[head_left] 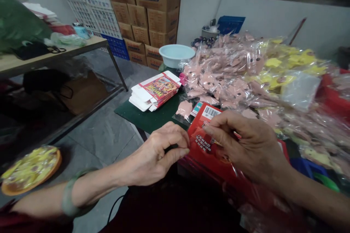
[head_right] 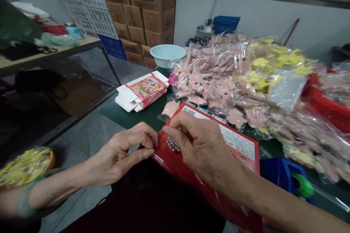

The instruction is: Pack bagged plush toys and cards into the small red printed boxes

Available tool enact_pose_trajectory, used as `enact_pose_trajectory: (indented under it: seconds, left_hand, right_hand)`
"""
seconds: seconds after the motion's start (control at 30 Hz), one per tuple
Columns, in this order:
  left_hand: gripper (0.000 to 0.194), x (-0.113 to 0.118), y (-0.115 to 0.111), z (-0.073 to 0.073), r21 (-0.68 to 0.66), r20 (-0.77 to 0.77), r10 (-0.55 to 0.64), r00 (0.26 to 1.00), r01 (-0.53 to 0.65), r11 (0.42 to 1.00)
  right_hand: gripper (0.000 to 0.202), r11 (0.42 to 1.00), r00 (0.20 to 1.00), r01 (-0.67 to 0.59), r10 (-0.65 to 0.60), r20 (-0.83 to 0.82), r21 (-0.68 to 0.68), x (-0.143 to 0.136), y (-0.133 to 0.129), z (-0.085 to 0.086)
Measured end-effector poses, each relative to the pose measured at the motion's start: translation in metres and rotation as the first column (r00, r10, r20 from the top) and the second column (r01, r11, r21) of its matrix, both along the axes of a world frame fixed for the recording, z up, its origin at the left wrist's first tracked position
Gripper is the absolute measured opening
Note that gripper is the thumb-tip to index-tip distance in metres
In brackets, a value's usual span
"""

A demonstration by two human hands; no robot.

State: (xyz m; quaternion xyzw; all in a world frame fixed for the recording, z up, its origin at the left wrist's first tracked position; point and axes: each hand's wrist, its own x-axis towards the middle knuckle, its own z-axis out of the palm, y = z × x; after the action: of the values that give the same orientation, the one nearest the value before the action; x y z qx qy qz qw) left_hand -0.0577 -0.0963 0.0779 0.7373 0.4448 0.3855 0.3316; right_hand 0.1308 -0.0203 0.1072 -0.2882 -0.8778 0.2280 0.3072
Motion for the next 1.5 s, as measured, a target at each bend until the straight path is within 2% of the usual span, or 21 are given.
enact_pose_trajectory:
  seconds: [0.1, 0.2, 0.37, 0.53, 0.73, 0.87, 0.97, 1.1, 1.3, 1.4, 1.5]
  left_hand:
    - [0.014, 0.002, 0.000, -0.004, 0.075, 0.027, 0.007, 1.000, -0.009, 0.997]
    - [0.015, 0.002, 0.002, -0.007, 0.083, 0.035, 0.002, 0.999, -0.005, 0.997]
    - [0.017, 0.002, 0.005, -0.007, -0.034, 0.090, -0.022, 0.996, 0.025, 0.999]
    - [0.019, 0.002, 0.003, -0.004, -0.135, 0.150, 0.005, 0.989, 0.015, 0.991]
    - [0.019, -0.003, -0.002, 0.003, -0.076, 0.021, -0.080, 0.997, 0.081, 0.994]
    - [0.015, -0.004, -0.005, 0.005, -0.056, -0.066, -0.073, 0.995, 0.069, 0.996]
    - [0.020, -0.002, -0.006, 0.006, -0.048, -0.070, -0.055, 0.996, 0.052, 0.998]
    - [0.019, 0.000, -0.006, 0.007, -0.085, -0.058, -0.055, 0.997, 0.050, 0.995]
    - [0.018, 0.000, -0.011, 0.013, -0.023, -0.192, -0.088, 0.977, 0.085, 0.996]
    - [0.016, -0.001, -0.015, 0.013, -0.038, -0.188, -0.124, 0.974, 0.119, 0.992]
    - [0.010, -0.001, -0.015, 0.010, -0.063, -0.171, -0.127, 0.977, 0.117, 0.991]
  right_hand:
    - [0.018, 0.998, 1.000, -0.008, 0.009, -0.018, 0.060, -0.002, 0.004, -0.004]
    - [0.019, 0.997, 0.998, 0.011, -0.007, -0.055, 0.074, -0.004, 0.007, -0.019]
    - [0.018, 0.998, 0.995, 0.047, -0.042, -0.094, 0.047, -0.004, 0.005, -0.032]
    - [0.016, 0.989, 0.991, 0.103, -0.093, -0.099, 0.106, -0.003, 0.002, -0.029]
    - [0.014, 0.967, 0.982, 0.158, -0.132, -0.134, 0.202, -0.003, -0.001, -0.030]
    - [0.012, 0.963, 0.988, 0.117, -0.089, -0.124, 0.244, 0.000, -0.005, -0.030]
    - [0.013, 0.960, 0.993, 0.078, -0.049, -0.111, 0.268, 0.001, -0.008, -0.030]
    - [0.012, 0.961, 0.992, 0.070, -0.038, -0.124, 0.266, 0.000, -0.008, -0.030]
    - [0.013, 0.959, 0.986, 0.122, -0.087, -0.144, 0.257, -0.002, -0.009, -0.029]
    - [0.013, 0.951, 0.990, 0.083, -0.046, -0.132, 0.296, -0.001, -0.011, -0.025]
    - [0.017, 0.941, 0.996, -0.038, 0.063, -0.065, 0.336, 0.000, -0.014, -0.016]
